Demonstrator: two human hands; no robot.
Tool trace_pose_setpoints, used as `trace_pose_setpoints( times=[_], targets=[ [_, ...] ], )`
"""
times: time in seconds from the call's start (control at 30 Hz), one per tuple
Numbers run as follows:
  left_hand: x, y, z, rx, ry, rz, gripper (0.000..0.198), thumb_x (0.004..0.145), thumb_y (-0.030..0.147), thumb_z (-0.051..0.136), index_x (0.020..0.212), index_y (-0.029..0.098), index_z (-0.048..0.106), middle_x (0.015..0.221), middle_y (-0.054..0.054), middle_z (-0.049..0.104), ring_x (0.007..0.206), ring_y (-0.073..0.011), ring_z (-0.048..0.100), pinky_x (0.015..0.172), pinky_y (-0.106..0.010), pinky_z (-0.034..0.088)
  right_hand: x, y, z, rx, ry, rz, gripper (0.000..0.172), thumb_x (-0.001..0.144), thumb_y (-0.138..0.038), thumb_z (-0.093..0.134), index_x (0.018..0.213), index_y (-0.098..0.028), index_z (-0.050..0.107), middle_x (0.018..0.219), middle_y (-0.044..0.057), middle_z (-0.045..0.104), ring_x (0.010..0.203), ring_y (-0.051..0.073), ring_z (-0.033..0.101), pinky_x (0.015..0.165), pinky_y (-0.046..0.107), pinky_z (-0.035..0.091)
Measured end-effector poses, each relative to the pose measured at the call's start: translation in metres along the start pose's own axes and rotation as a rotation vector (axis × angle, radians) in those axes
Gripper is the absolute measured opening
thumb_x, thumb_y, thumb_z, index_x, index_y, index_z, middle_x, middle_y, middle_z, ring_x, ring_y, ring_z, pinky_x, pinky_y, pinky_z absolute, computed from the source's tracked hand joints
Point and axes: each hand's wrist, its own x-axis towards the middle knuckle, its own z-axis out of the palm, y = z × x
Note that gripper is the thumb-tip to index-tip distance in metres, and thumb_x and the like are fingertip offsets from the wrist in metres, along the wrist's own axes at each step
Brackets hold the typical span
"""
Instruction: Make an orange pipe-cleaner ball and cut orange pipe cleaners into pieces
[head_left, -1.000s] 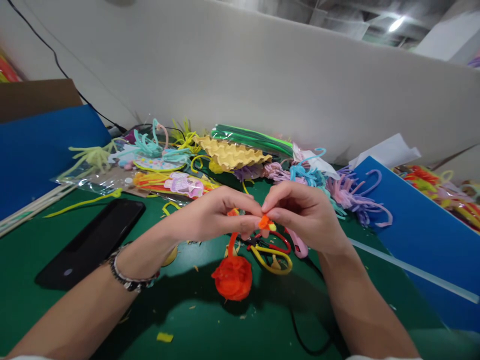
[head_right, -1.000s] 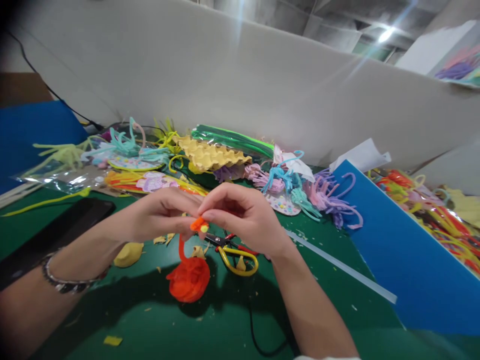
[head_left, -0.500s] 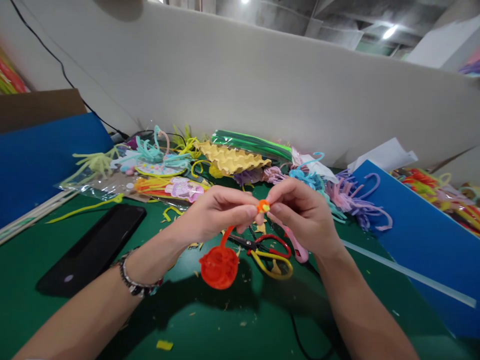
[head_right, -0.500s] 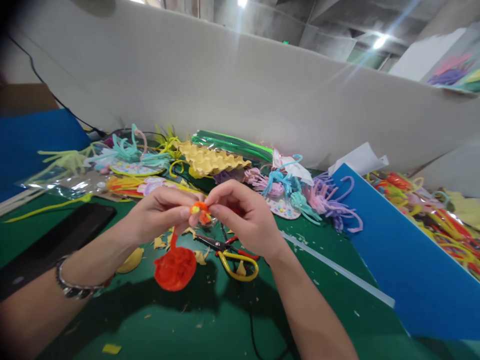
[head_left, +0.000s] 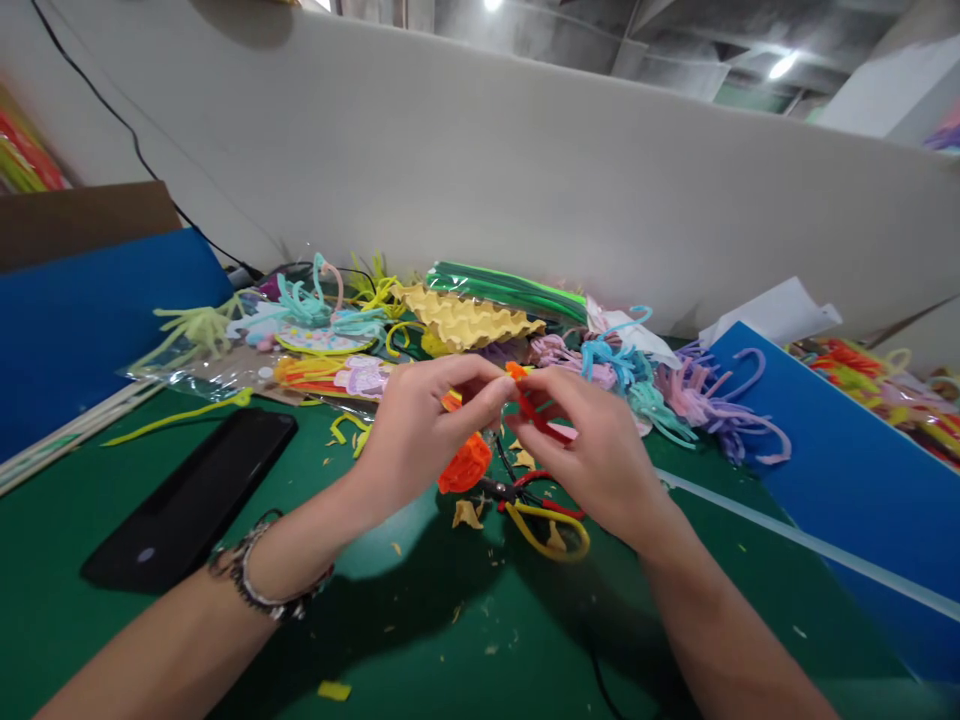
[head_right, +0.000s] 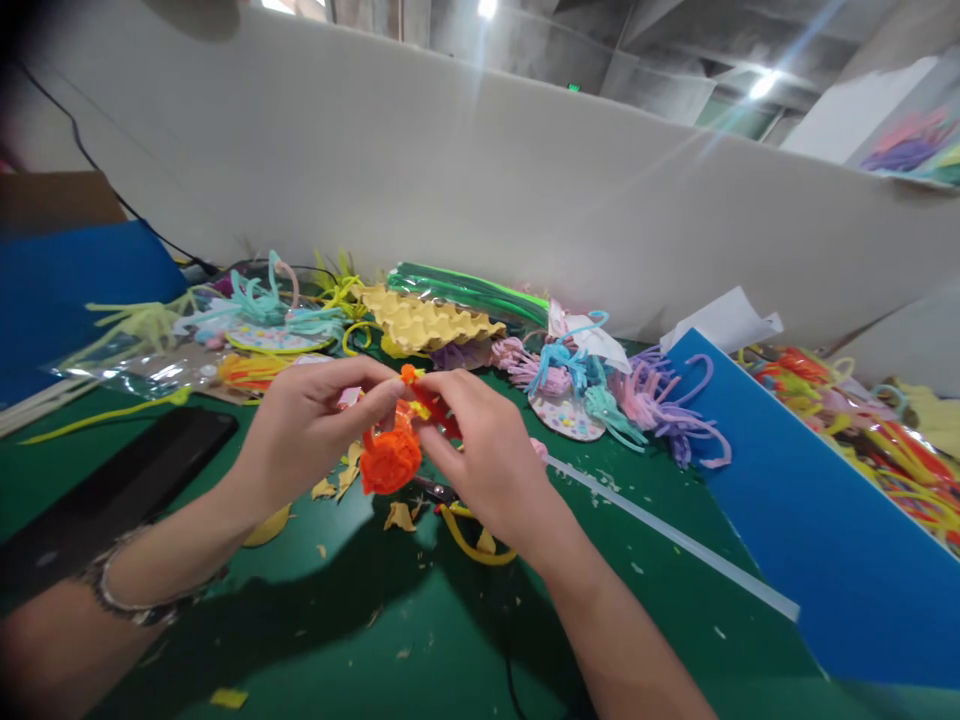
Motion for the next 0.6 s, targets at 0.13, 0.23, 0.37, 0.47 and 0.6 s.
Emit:
trace_pose_setpoints(
  times=[0.13,0.23,0.37,0.47,0.6],
  targets=[
    [0.004,-0.001,-0.004,-0.010,-0.030,-0.042,0.022,0.080,0.023,0.048,0.059,0.016,0.053,0.048,0.006,0.053,0.042,-0.0047,0.045,0.042,-0.015,0.037,-0.002,-0.004,-0.002,0.069,-0.112,0.048,0.037,0.081,-0.015,0.044,0.117,-0.018,0.041,0.081,0.002,0.064,0.065,0.011,0.061,0.056,0.021,0.048],
    [0.007,-0.003,-0.006,-0.017,-0.039,-0.041,0.023,0.080,0.022,0.047,0.058,0.016,0.052,0.048,0.005,0.052,0.043,-0.0050,0.045,0.041,-0.015,0.036,-0.005,-0.008,-0.005,0.115,-0.161,0.065,0.043,0.083,-0.014,0.040,0.124,-0.020,0.030,0.078,0.001,0.062,0.060,0.010,0.060,0.053,0.019,0.047],
    [0.007,-0.008,-0.007,0.178,0.024,0.064,0.022,0.079,0.023,0.050,0.059,0.016,0.055,0.048,0.005,0.051,0.044,-0.0052,0.043,0.042,-0.016,0.032,-0.008,-0.012,-0.003,-0.032,-0.193,0.064,0.037,0.084,-0.014,0.038,0.120,-0.022,0.031,0.074,-0.001,0.062,0.056,0.010,0.059,0.051,0.020,0.045],
    [0.006,-0.013,-0.007,0.357,0.028,0.171,0.020,0.079,0.025,0.051,0.063,0.015,0.058,0.050,0.004,0.052,0.047,-0.0058,0.043,0.044,-0.017,0.031,-0.009,-0.015,-0.002,-0.127,-0.196,0.030,0.037,0.085,-0.016,0.038,0.121,-0.023,0.032,0.073,-0.001,0.063,0.056,0.012,0.060,0.052,0.021,0.045],
    [0.008,-0.015,-0.009,0.261,-0.069,0.131,0.016,0.078,0.023,0.051,0.069,0.015,0.062,0.058,0.002,0.060,0.052,-0.0069,0.049,0.048,-0.017,0.035,-0.008,-0.017,-0.009,-0.135,-0.284,-0.022,0.037,0.086,-0.020,0.038,0.123,-0.024,0.033,0.077,-0.001,0.063,0.068,0.013,0.062,0.055,0.020,0.046]
  ],
)
